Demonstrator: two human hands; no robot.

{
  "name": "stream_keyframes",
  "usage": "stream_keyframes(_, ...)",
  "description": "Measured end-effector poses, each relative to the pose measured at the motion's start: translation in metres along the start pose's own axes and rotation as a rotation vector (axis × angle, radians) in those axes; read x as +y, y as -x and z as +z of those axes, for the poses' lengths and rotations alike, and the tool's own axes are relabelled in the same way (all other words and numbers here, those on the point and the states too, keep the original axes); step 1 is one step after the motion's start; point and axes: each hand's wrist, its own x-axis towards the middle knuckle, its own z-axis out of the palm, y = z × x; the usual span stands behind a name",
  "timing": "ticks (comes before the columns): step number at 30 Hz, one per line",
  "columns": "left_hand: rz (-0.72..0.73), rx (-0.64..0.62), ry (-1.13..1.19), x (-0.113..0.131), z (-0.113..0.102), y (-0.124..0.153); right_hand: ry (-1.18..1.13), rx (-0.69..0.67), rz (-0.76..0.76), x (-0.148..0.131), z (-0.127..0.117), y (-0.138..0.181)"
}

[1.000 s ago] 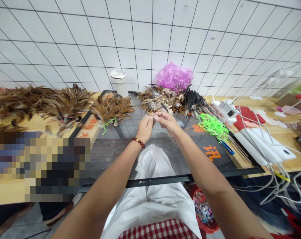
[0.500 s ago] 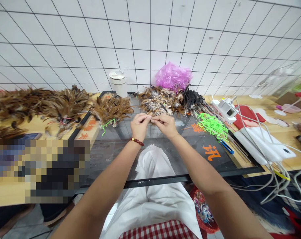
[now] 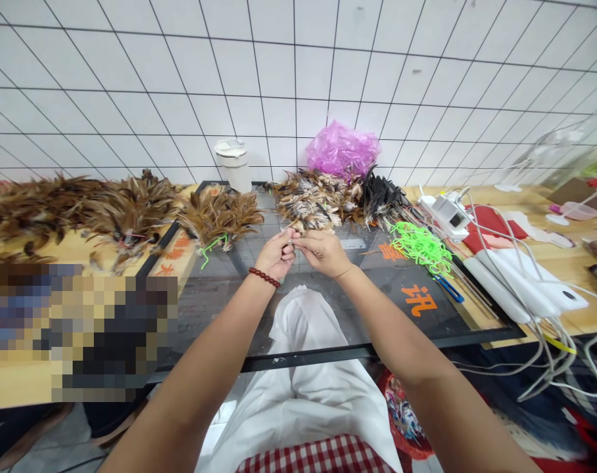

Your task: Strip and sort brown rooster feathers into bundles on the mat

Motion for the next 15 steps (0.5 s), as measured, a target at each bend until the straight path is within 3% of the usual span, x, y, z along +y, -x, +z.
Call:
stream_keyframes(5, -0.108, 0.010, -0.024, 0.005, -0.001, 0.001, -0.241, -0.028, 0.100, -0.002, -0.004, -0.002)
stream_keyframes(10, 0.045, 0.073, -0.302, 0.002, 0.003, 0.005, -0.440, -0.034, 0.326, 0.000, -0.007, -0.001)
stream_keyframes(15, 0.123, 0.077, -0.670, -0.008, 0.010, 0.010, -0.577, 0.058, 0.446, 0.005, -0.008, -0.003)
